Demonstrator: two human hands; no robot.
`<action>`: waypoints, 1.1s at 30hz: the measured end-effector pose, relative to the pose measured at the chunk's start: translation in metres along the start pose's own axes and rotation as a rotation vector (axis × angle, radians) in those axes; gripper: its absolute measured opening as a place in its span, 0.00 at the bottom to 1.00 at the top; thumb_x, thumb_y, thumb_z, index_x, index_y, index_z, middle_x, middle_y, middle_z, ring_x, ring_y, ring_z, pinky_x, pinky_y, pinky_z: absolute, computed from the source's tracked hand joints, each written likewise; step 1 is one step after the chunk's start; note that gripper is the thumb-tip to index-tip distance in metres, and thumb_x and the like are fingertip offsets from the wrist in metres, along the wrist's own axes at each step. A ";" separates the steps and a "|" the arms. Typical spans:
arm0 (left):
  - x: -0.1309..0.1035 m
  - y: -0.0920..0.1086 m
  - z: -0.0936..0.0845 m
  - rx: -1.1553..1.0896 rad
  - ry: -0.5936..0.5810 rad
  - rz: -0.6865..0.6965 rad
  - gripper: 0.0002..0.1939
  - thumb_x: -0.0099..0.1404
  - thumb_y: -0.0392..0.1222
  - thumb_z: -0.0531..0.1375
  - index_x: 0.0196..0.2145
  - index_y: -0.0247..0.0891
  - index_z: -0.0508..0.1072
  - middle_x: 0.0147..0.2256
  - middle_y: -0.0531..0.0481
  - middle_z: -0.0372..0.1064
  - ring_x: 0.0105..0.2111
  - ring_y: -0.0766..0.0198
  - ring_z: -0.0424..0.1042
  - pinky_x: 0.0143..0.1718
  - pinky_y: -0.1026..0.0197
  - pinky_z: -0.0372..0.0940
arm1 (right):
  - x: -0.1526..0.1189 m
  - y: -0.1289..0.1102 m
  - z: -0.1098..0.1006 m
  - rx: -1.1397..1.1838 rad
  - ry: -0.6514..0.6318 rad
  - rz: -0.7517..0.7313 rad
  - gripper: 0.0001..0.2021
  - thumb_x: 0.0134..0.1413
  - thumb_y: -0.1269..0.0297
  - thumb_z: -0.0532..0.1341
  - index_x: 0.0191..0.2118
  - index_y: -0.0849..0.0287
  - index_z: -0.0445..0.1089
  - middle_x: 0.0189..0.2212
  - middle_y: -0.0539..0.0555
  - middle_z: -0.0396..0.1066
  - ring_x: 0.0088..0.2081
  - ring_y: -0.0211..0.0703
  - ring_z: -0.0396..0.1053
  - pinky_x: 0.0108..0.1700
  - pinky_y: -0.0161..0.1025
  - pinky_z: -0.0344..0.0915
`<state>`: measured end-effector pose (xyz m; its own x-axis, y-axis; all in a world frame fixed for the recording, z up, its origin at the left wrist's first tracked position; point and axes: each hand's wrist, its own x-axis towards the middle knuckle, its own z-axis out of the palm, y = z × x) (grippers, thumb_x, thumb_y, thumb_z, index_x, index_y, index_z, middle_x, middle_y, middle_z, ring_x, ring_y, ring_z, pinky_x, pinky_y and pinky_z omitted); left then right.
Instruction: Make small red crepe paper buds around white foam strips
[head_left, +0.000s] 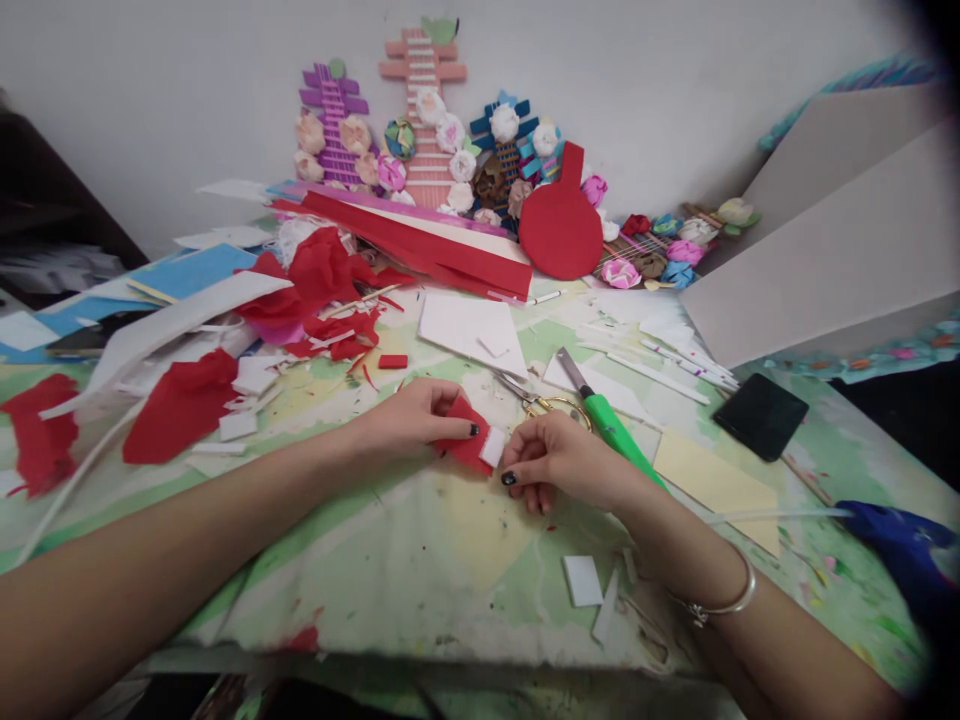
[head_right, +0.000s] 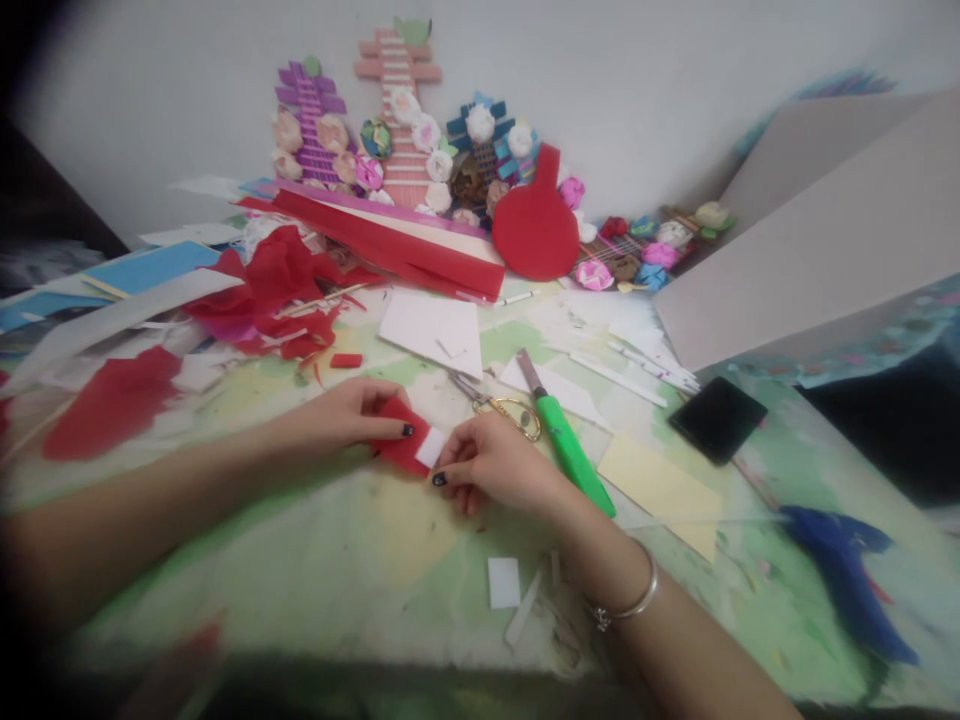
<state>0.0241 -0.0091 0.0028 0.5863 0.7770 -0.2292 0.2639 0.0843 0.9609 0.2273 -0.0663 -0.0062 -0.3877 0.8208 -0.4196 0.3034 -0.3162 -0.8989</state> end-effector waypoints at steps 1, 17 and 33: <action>0.001 0.000 -0.001 0.038 0.013 0.009 0.05 0.50 0.36 0.64 0.24 0.35 0.69 0.18 0.55 0.66 0.17 0.71 0.62 0.18 0.69 0.54 | -0.001 0.000 0.000 -0.016 -0.001 0.003 0.04 0.46 0.67 0.62 0.26 0.62 0.68 0.17 0.49 0.69 0.14 0.34 0.66 0.15 0.29 0.63; 0.008 -0.009 -0.007 0.194 0.033 0.049 0.10 0.54 0.40 0.62 0.35 0.36 0.70 0.23 0.53 0.69 0.20 0.67 0.66 0.20 0.67 0.58 | -0.001 -0.002 -0.004 -0.541 0.413 -0.387 0.10 0.52 0.76 0.55 0.33 0.58 0.73 0.21 0.49 0.73 0.25 0.38 0.71 0.31 0.35 0.65; 0.006 -0.010 0.006 0.562 0.173 0.154 0.21 0.50 0.41 0.64 0.43 0.39 0.68 0.28 0.55 0.66 0.31 0.60 0.68 0.35 0.60 0.61 | -0.027 -0.019 -0.005 -0.304 0.752 -0.400 0.17 0.47 0.54 0.66 0.18 0.61 0.68 0.13 0.53 0.69 0.15 0.37 0.66 0.19 0.33 0.62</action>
<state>0.0299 -0.0092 -0.0089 0.5298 0.8479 -0.0199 0.5771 -0.3432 0.7411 0.2362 -0.0803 0.0228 0.1251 0.9705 0.2062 0.5264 0.1113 -0.8429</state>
